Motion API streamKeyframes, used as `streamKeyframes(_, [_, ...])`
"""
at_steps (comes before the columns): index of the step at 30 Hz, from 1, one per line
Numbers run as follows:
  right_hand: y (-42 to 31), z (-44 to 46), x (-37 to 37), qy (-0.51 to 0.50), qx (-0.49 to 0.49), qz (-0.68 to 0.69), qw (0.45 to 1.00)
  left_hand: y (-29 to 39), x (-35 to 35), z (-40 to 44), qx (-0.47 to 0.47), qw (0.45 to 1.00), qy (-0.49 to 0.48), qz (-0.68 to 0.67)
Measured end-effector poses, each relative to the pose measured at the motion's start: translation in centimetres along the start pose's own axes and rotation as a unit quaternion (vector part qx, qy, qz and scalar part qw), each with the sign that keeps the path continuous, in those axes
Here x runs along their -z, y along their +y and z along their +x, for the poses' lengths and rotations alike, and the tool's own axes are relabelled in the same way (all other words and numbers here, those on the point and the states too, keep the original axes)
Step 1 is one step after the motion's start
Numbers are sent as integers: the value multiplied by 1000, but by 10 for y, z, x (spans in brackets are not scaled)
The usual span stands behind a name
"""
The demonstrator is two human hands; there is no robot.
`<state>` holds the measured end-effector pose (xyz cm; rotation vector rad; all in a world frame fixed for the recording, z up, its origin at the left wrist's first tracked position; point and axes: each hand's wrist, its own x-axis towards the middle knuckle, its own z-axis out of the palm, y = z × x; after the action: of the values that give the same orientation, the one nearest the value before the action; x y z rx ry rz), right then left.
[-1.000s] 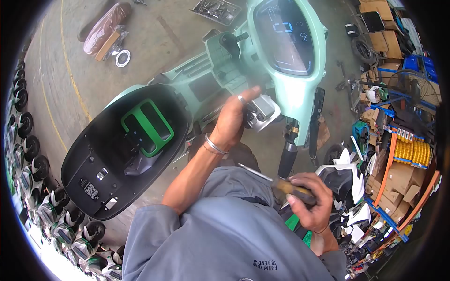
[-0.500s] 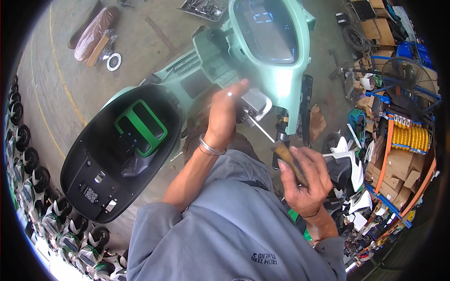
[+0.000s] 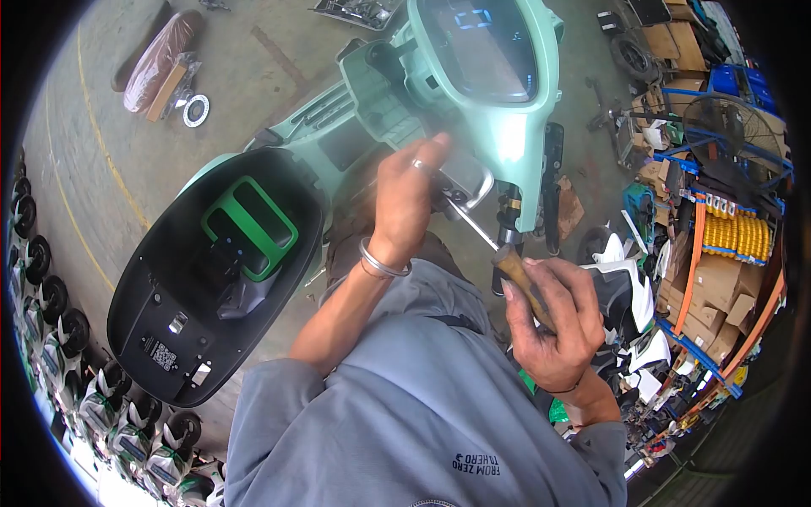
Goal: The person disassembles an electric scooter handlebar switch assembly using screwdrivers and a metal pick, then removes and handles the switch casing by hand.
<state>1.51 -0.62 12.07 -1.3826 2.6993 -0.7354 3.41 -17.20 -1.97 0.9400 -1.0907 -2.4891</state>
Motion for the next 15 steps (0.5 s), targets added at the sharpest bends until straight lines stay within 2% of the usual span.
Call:
streamKeyframes(3, [11, 3, 2, -8, -42, 44, 998, 2, -4, -1, 18, 1000, 3, -24])
streamKeyframes(5, [17, 3, 6, -110, -132, 116, 978, 1, -4, 0, 11, 1000, 0, -29])
streamKeyframes(7, [19, 4, 6, -125, -141, 120, 975, -1, -2, 0, -27, 999, -1, 28])
streamKeyframes(9, [19, 7, 5, -126, -117, 115, 978, -3, -5, 0, -12, 1000, 6, 13])
streamKeyframes(12, [23, 8, -3, -141, -112, 100, 979, -4, -7, 2, -52, 997, 54, 2])
streamKeyframes(15, [27, 10, -5, -160, -96, 85, 979, -8, -6, 7, -26, 997, 65, -25])
